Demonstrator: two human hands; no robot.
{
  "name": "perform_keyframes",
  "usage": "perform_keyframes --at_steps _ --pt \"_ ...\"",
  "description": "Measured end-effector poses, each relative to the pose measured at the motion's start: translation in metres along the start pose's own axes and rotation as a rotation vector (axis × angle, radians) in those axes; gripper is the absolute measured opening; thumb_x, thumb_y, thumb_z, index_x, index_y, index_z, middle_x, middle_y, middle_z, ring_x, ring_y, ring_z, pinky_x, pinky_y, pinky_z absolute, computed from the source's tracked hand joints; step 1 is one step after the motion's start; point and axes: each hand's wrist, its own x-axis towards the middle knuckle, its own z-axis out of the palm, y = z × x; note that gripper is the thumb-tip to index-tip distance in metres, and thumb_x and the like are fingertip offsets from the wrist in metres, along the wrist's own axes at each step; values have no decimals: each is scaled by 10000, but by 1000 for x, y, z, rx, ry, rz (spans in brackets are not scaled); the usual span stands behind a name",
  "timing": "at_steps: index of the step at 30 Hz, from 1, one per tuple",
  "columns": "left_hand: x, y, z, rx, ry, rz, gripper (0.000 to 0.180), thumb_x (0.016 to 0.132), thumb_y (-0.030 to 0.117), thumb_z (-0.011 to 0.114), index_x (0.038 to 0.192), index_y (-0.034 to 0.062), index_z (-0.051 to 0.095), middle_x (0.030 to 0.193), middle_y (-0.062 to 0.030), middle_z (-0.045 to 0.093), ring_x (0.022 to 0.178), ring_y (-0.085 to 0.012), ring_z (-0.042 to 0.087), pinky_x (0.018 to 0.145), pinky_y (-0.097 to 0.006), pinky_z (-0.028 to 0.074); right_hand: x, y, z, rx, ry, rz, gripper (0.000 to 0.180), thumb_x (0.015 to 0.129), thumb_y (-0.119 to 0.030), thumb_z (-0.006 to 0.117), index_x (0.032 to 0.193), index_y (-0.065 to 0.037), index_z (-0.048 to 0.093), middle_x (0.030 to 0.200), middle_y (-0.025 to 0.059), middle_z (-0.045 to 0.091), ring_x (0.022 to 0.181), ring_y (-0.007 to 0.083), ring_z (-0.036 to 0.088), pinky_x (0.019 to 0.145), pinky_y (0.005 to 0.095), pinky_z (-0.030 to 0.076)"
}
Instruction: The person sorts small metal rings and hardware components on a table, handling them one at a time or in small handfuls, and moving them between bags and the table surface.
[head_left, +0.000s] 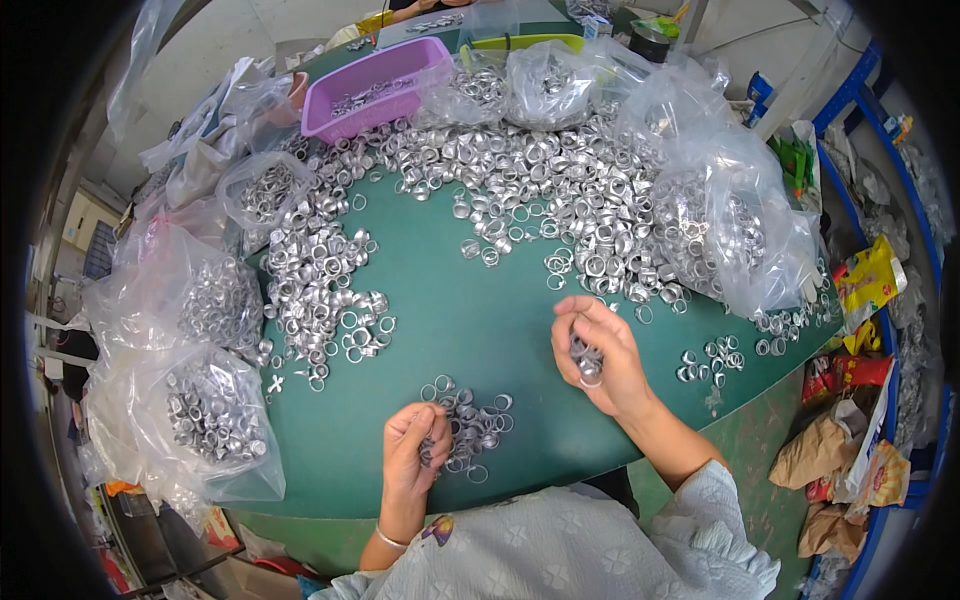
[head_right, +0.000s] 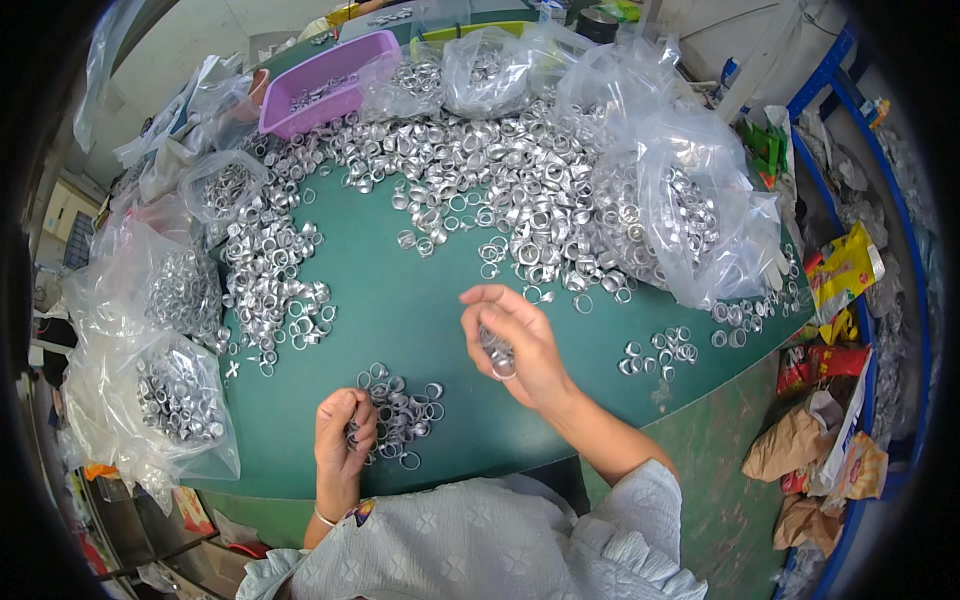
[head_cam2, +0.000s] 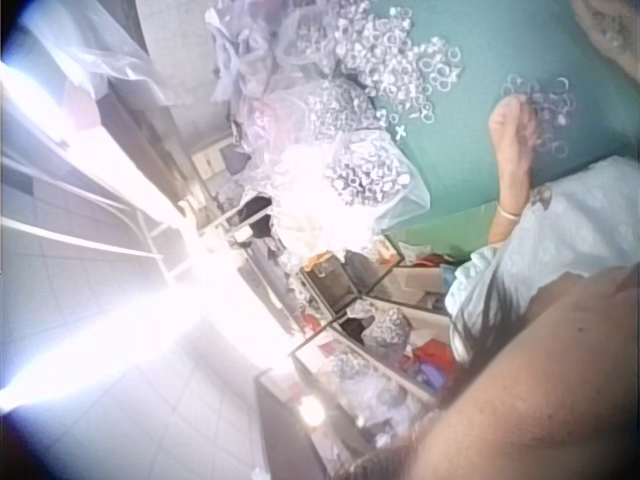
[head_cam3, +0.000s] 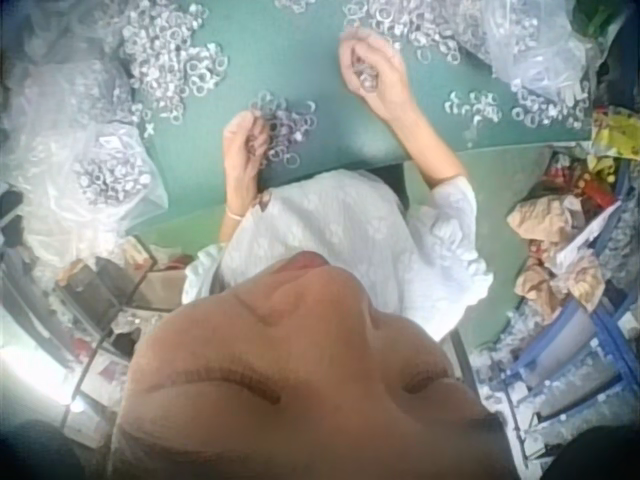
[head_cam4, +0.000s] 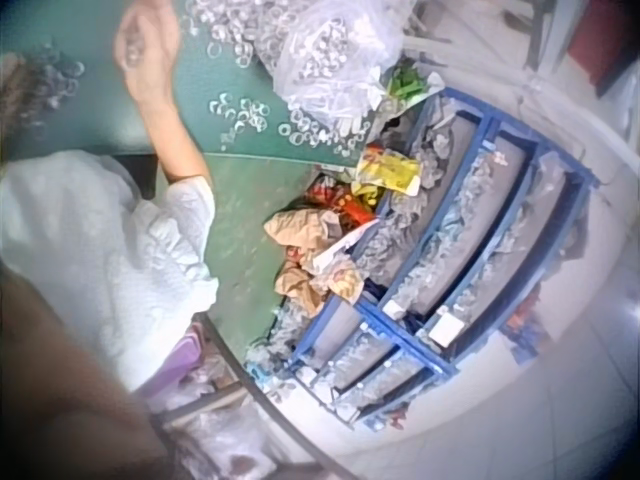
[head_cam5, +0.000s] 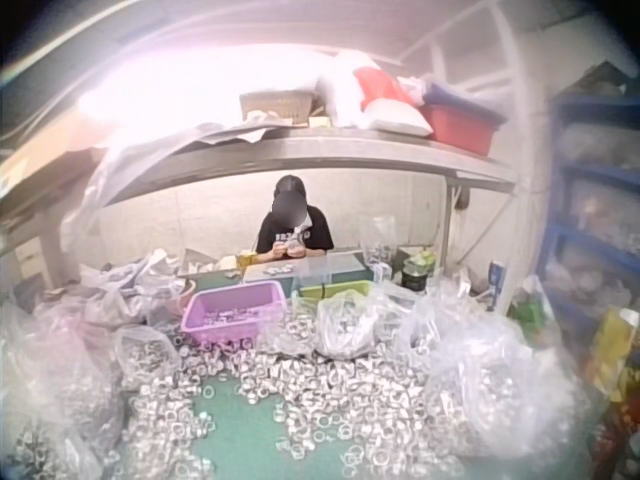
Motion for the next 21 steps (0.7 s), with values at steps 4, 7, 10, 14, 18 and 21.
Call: perform_keyframes --at_steps 4,7,10,14,18,21 --pt "-1 1 1 1 2 9 177 889 134 499 880 -27 572 623 -37 438 454 -87 377 358 -180 276 -9 2 12 -517 -50 -146 281 852 -52 483 1119 -2 410 723 39 528 569 69 458 456 205 354" --pt "-2 1 1 7 4 13 175 889 131 498 881 -28 571 626 -38 439 456 -86 375 361 -181 274 -10 4 15 -760 -63 -275 324 811 -4 519 1105 9 384 727 39 552 582 64 477 526 206 396" --pt "-1 1 1 16 1 21 171 888 129 500 884 -27 570 627 -39 440 457 -85 374 362 -182 272 -10 10 18 -920 -31 -457 311 783 27 547 1051 8 390 710 49 573 576 74 510 505 216 409" --pt "-1 0 0 16 -7 22 170 886 130 503 885 -27 569 628 -40 440 456 -85 373 364 -181 273 -9 14 18 -1065 -12 -605 306 760 49 576 991 0 382 689 65 591 543 87 530 460 226 409" --pt "0 0 0 24 -5 28 169 884 130 509 886 -26 573 618 -37 439 451 -85 377 362 -183 277 -12 5 19 -1082 -33 -444 309 777 24 577 1004 0 368 684 61 577 533 83 514 460 216 404" --pt "-1 -1 -1 38 10 44 155 877 106 515 892 -29 590 617 -37 461 450 -86 396 367 -184 284 -13 3 24 -587 -31 -197 289 810 -21 549 1036 -2 371 666 48 540 517 76 470 448 196 368"
